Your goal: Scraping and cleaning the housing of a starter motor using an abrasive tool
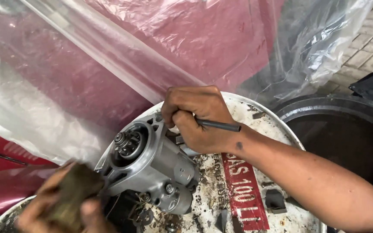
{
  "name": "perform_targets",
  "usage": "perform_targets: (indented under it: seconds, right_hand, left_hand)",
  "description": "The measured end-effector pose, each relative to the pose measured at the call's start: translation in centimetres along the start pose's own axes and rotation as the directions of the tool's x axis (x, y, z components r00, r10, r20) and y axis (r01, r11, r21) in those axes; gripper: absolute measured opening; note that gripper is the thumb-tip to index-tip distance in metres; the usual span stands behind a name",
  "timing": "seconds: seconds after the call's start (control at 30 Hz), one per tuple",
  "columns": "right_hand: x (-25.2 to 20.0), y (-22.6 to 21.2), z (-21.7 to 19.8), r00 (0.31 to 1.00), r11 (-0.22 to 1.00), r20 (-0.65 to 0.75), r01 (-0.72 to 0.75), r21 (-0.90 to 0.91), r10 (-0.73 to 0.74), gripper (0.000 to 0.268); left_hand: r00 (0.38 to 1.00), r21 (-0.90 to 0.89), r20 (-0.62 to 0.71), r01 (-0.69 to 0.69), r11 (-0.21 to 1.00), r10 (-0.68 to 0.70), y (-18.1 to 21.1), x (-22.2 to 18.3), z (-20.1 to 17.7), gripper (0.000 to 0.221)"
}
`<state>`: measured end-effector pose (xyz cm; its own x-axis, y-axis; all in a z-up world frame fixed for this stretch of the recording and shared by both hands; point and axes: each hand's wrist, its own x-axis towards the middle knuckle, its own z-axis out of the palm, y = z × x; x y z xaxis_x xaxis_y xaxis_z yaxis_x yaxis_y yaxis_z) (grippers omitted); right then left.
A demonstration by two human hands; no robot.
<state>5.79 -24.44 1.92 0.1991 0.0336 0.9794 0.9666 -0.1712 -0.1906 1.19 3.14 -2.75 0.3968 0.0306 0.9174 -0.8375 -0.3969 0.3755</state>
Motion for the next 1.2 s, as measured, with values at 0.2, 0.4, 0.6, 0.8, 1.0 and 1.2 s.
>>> perform_targets:
  seconds: [0.2,0.4,0.6,0.8,1.0,1.2]
  right_hand:
    - [-0.3,-1.1,0.1,1.000,0.997,-0.002,0.023,0.072,-0.023,0.023]
    - [-1.2,-5.0,0.4,0.898,0.924,0.397,-0.300,0.236,0.190,0.025]
    - [-2.0,-7.4,2.1,0.718,0.984,0.692,-0.060,0.170,-0.076,0.028]
    - [-1.7,-6.7,2.3,0.751,0.976,0.660,-0.136,0.167,-0.009,0.017]
    - [-1.6,-7.5,1.1,0.413,0.927,0.887,-0.372,-0.039,0.203,0.032]
    - [-0.2,-7.8,1.6,0.294,0.823,0.816,-0.455,-0.339,0.498,0.025]
  left_hand:
    - [0.973,0.197,0.182,-0.181,0.964,0.145,-1.6,0.4,-2.8,0.053]
    - [0.992,-0.098,0.123,0.033,0.995,-0.021,3.3,0.2,4.6,0.041]
    - [0.974,0.003,0.188,0.131,0.991,-0.129,2.2,0.3,2.9,0.044]
    - [0.965,-0.004,0.262,0.033,0.999,-0.031,2.0,0.6,3.1,0.044]
    - [0.953,0.077,0.302,-0.028,0.997,0.004,1.6,0.7,2.7,0.046]
    - [0.945,0.132,0.316,-0.127,0.983,0.080,1.9,0.7,2.5,0.044]
